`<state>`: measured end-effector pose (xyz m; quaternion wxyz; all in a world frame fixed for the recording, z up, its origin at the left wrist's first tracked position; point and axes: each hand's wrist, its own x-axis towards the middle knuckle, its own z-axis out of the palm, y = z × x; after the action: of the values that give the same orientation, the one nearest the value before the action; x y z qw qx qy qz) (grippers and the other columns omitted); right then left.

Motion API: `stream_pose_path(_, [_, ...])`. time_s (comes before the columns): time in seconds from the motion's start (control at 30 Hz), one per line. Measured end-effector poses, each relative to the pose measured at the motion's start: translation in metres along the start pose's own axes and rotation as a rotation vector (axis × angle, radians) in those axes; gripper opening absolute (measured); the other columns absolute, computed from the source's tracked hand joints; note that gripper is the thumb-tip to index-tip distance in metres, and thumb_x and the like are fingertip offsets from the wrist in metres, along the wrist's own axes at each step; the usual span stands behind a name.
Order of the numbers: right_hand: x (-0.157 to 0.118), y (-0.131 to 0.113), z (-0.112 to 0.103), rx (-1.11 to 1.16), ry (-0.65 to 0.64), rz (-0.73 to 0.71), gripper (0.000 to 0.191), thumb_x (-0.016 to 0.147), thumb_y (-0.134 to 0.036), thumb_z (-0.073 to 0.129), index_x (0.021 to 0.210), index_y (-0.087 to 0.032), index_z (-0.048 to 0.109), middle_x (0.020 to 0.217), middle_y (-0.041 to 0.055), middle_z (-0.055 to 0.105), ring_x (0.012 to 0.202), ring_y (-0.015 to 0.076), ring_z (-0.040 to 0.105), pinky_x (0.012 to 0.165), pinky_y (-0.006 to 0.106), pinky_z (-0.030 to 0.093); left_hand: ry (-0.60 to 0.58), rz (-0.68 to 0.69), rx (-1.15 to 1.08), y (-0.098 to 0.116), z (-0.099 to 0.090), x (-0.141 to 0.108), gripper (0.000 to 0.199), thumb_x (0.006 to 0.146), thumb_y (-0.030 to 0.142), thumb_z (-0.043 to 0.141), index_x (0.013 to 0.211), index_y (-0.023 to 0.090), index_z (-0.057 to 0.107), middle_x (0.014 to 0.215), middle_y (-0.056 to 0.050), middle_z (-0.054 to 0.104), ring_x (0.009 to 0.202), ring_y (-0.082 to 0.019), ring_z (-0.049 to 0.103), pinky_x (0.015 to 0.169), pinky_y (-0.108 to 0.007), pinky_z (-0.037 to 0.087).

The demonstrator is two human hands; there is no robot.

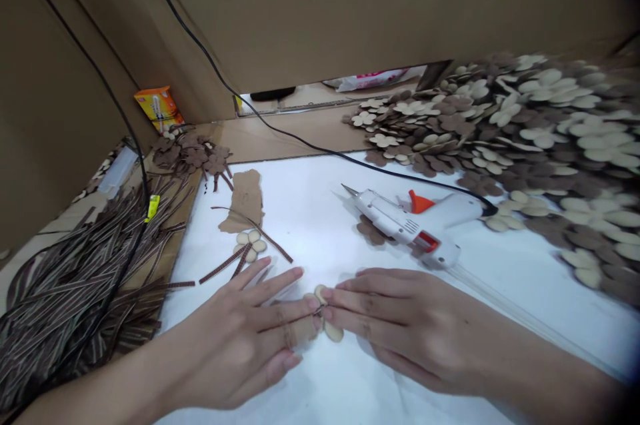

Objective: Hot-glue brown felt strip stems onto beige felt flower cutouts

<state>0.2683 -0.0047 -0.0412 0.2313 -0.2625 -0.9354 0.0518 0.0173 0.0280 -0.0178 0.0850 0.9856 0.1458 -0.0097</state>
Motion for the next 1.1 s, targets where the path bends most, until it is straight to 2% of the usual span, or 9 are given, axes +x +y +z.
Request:
stream_pose_path(0.17, [0.003,-0.007,0.003,-0.102,-0.027,0.001,0.029,0.088,-0.011,0.041,0.108,-0.014,0.061,0.104,0.0054,0.068,0.095,0.0189,0.062,0.077,0.032,0.055,0.012,-0.043,-0.109,-0.003,-0.001,0.002,0.039,0.092,0.023,0.036,0.131,0.027,0.043,0.132,0.004,0.049,0.134,-0.017,0.025,0.110,-0.040,0.023])
stream_pose_path(0.3, [0.002,-0.008,0.002,-0.126,-0.045,0.025,0.028,0.088,-0.012,0.042,0.107,-0.017,0.061,0.107,0.0053,0.068,0.097,0.0189,0.061,0.078,0.032,0.054,0.004,-0.036,-0.107,-0.005,-0.001,0.001,0.040,0.093,0.025,0.035,0.132,0.029,0.041,0.131,0.004,0.050,0.133,-0.016,0.028,0.111,-0.038,0.020])
stream_pose_path(0.4, [0.001,-0.005,-0.001,-0.052,-0.046,0.037,0.029,0.088,-0.013,0.042,0.111,-0.017,0.059,0.110,0.0048,0.066,0.101,0.0173,0.060,0.083,0.031,0.053,0.004,-0.027,-0.092,-0.005,-0.002,0.001,0.040,0.093,0.026,0.036,0.133,0.029,0.040,0.131,0.005,0.051,0.133,-0.016,0.028,0.111,-0.037,0.017])
stream_pose_path(0.57, [0.002,-0.002,-0.005,0.026,-0.035,0.020,0.031,0.086,-0.009,0.043,0.113,-0.013,0.058,0.110,0.0025,0.067,0.102,0.0131,0.059,0.093,0.027,0.048,-0.030,-0.034,-0.117,-0.004,-0.003,0.002,0.038,0.094,0.027,0.033,0.131,0.029,0.042,0.133,0.006,0.048,0.133,-0.016,0.028,0.111,-0.037,0.017])
stream_pose_path(0.7, [0.003,-0.005,-0.002,-0.091,-0.016,-0.005,0.028,0.088,-0.012,0.045,0.112,-0.011,0.059,0.112,0.0025,0.066,0.100,0.0168,0.060,0.086,0.029,0.051,-0.053,-0.046,-0.162,-0.005,-0.004,0.002,0.038,0.094,0.027,0.031,0.130,0.028,0.044,0.134,0.006,0.047,0.133,-0.017,0.027,0.110,-0.038,0.018])
stream_pose_path(0.9, [0.000,-0.010,0.001,-0.226,-0.051,-0.026,0.026,0.088,-0.013,0.046,0.109,-0.011,0.060,0.110,0.0045,0.066,0.096,0.0207,0.061,0.077,0.035,0.055,-0.042,-0.056,-0.213,-0.005,-0.011,0.003,0.037,0.094,0.024,0.033,0.127,0.028,0.047,0.132,0.004,0.050,0.130,-0.018,0.033,0.109,-0.040,0.020])
stream_pose_path(1.1, [0.002,-0.006,-0.005,-0.154,-0.014,-0.057,0.027,0.088,-0.014,0.043,0.107,-0.014,0.062,0.113,0.0024,0.065,0.100,0.0171,0.060,0.081,0.031,0.053,-0.061,-0.041,-0.210,-0.005,-0.009,0.003,0.037,0.094,0.024,0.031,0.128,0.027,0.045,0.133,0.003,0.049,0.131,-0.020,0.032,0.108,-0.042,0.020])
